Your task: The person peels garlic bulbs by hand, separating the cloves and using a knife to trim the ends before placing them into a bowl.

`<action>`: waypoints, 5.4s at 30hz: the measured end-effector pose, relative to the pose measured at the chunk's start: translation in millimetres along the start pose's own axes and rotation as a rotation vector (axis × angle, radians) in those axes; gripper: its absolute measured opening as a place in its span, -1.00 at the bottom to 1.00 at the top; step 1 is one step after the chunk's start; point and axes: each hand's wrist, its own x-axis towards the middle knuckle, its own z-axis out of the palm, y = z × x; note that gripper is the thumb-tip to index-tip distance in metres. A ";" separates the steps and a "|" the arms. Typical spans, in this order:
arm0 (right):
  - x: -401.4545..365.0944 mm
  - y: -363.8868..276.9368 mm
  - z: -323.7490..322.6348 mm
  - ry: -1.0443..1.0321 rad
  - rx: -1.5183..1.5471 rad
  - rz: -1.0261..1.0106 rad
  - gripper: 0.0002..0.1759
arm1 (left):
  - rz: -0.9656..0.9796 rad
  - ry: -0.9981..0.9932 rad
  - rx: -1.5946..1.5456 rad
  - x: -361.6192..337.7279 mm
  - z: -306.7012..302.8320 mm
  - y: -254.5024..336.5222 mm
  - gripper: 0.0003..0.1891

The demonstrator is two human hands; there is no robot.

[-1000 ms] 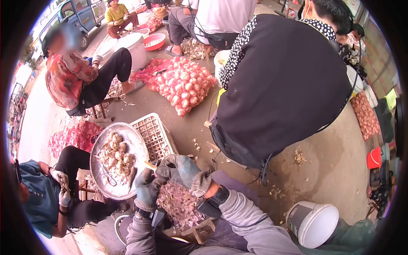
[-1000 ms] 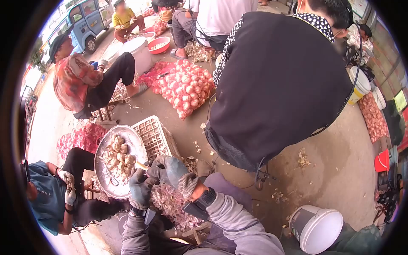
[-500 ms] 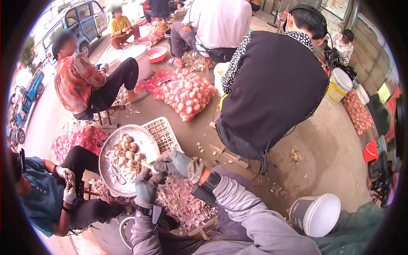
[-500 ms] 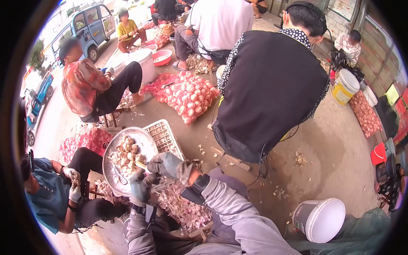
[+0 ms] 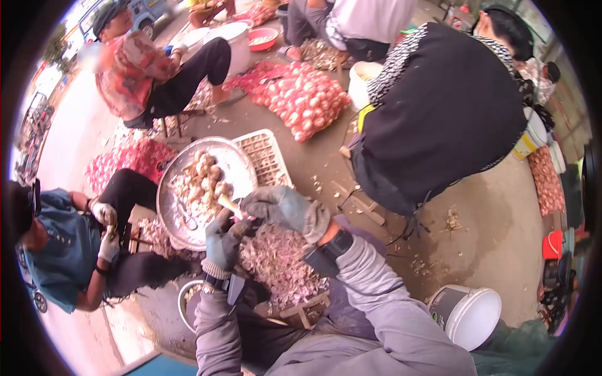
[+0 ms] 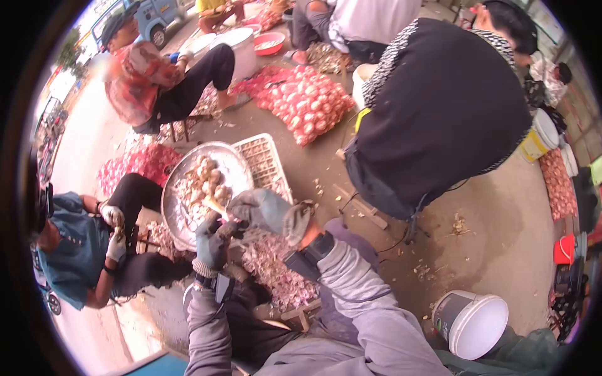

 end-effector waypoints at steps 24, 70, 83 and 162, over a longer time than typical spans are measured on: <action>24.8 16.7 -6.5 0.095 0.139 0.188 -0.66 | 0.395 0.051 0.066 14.7 -25.5 -10.8 -0.56; 19.2 19.0 -8.3 -0.058 0.448 0.086 -0.62 | 0.502 0.280 0.887 3.3 -82.8 -87.6 -0.41; 2.1 7.0 -26.9 0.082 0.478 0.135 -0.70 | 0.101 -0.059 -0.112 25.1 -49.9 -96.7 -0.58; 6.9 55.7 -55.1 0.341 -0.159 0.073 -0.90 | -0.185 -0.754 -0.643 69.9 -68.1 -160.0 -0.35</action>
